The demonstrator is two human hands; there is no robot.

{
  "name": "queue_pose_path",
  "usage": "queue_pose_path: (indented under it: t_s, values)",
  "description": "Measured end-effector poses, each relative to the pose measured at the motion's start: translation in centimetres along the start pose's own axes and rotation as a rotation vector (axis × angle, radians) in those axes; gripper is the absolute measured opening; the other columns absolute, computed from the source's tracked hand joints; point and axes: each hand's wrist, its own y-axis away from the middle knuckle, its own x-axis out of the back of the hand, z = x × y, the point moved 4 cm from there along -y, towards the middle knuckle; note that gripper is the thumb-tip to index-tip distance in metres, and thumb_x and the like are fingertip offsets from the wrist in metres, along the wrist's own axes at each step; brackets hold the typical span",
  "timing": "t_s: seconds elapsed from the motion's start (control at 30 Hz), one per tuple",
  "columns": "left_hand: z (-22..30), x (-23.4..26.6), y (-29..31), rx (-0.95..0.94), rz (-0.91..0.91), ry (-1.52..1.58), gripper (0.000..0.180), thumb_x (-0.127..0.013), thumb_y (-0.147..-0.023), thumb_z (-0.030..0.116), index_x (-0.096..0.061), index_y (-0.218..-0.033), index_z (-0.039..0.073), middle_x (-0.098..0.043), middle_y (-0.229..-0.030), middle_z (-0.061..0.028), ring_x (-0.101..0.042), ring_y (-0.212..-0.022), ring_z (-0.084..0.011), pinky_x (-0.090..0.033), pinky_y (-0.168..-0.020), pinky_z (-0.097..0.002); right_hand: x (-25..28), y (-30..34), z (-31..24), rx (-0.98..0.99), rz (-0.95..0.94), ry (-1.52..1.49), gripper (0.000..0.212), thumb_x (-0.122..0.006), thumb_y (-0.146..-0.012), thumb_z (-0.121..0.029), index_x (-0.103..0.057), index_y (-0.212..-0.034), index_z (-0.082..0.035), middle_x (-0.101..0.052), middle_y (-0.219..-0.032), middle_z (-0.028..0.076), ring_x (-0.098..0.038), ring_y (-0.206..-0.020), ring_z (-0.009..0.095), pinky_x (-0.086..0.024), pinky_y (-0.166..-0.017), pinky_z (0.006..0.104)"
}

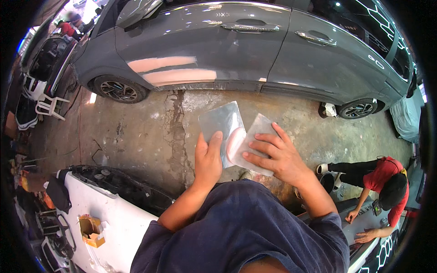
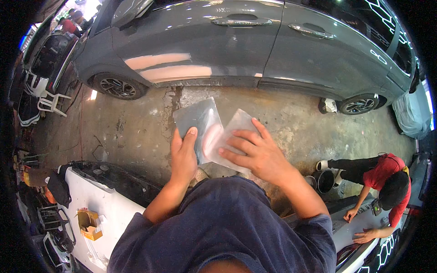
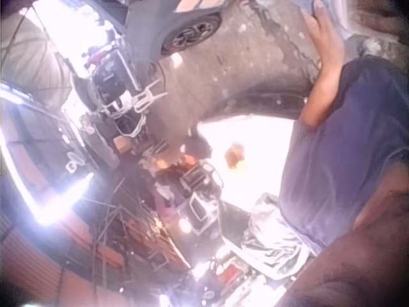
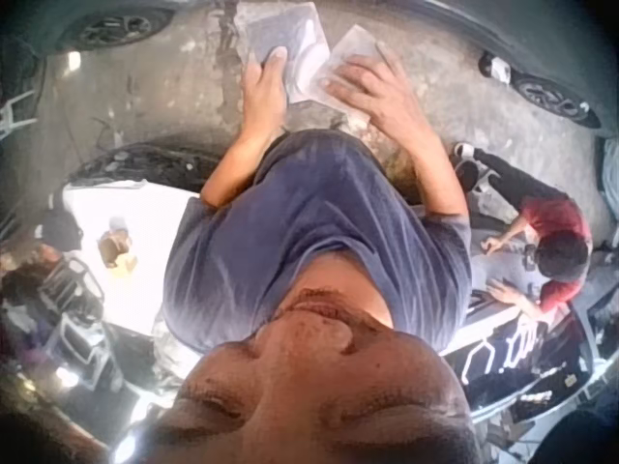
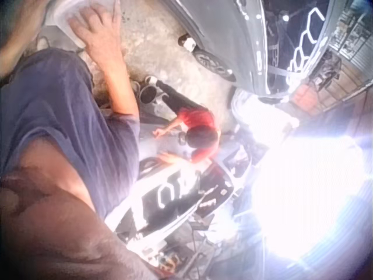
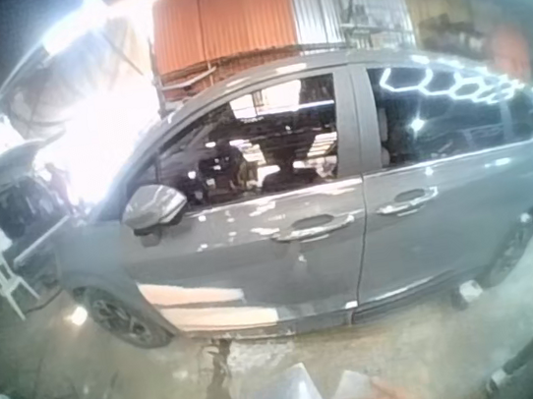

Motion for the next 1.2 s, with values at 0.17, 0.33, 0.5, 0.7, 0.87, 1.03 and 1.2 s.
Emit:
queue_pose_path:
  t_s: [0.17,0.33,0.5,0.7,0.87,1.03,1.2]
  values:
    - [0.9,-1.5,0.4,-0.008,-0.26,-0.124,0.04,-0.05,-0.104,0.021,-0.051,-0.136,-0.004,-0.063,-0.126,-0.0113,-0.058,-0.113,-0.0174,-0.044,-0.1,-0.0319,1.4,-1.2,0.9,0.001,0.023,0.125,0.04,-0.065,-0.073,-0.013,-0.072,-0.112,-0.021,-0.066,-0.117,-0.002,-0.059,-0.118,0.019,-0.033,-0.115,0.0537]
    - [2.1,-0.8,-0.6,-0.104,-0.076,-0.277,0.038,-0.046,-0.106,0.022,-0.051,-0.133,-0.004,-0.065,-0.118,-0.0165,-0.06,-0.108,-0.0225,-0.045,-0.095,-0.0348,-1.4,-1.1,-2.1,0.051,0.007,-0.127,0.037,-0.064,-0.076,-0.013,-0.073,-0.111,-0.018,-0.067,-0.118,-0.001,-0.059,-0.119,0.019,-0.035,-0.115,0.0512]
    - [3.0,-0.4,-0.7,-0.241,0.127,-0.221,0.037,-0.048,-0.106,0.022,-0.051,-0.132,-0.004,-0.064,-0.117,-0.0126,-0.06,-0.104,-0.0205,-0.045,-0.095,-0.0336,-1.8,0.0,-2.0,0.043,-0.145,-0.185,0.033,-0.065,-0.081,-0.013,-0.072,-0.113,-0.018,-0.065,-0.122,0.003,-0.057,-0.124,0.024,-0.035,-0.115,0.0507]
    - [-0.3,0.0,-1.6,-0.027,0.063,0.266,0.037,-0.053,-0.103,0.018,-0.049,-0.135,-0.001,-0.063,-0.123,-0.0128,-0.062,-0.107,-0.0203,-0.049,-0.094,-0.0345,0.1,-0.6,-3.0,-0.475,0.273,-0.77,0.044,-0.078,-0.08,-0.011,-0.067,-0.122,-0.016,-0.058,-0.127,0.016,-0.052,-0.128,0.038,-0.035,-0.114,0.0559]
    - [-2.2,-0.7,-0.1,0.238,0.16,0.54,0.037,-0.056,-0.101,0.018,-0.05,-0.135,0.002,-0.062,-0.125,-0.0117,-0.063,-0.11,-0.0225,-0.052,-0.095,-0.0372,-5.3,1.4,0.3,-0.282,0.112,-0.533,0.065,-0.075,-0.066,0.002,-0.066,-0.127,-0.017,-0.052,-0.136,0.014,-0.049,-0.132,0.036,-0.041,-0.111,0.045]
    - [-1.8,0.0,0.4,0.18,0.157,0.45,0.037,-0.057,-0.101,0.017,-0.05,-0.133,0.001,-0.062,-0.124,-0.0115,-0.062,-0.11,-0.0217,-0.052,-0.094,-0.0384,-2.4,1.7,3.5,-0.243,0.086,-0.062,0.053,-0.065,-0.075,-0.001,-0.07,-0.123,-0.022,-0.06,-0.127,0.006,-0.053,-0.125,0.03,-0.039,-0.113,0.0484]
    - [-1.0,0.4,0.0,0.058,0.121,0.3,0.034,-0.053,-0.103,0.014,-0.049,-0.132,-0.003,-0.061,-0.123,-0.0116,-0.059,-0.111,-0.017,-0.047,-0.096,-0.0328,-1.2,1.0,1.2,-0.05,0.07,-0.017,0.045,-0.065,-0.08,-0.013,-0.07,-0.123,-0.027,-0.062,-0.124,0.0,-0.056,-0.122,0.024,-0.036,-0.114,0.0539]
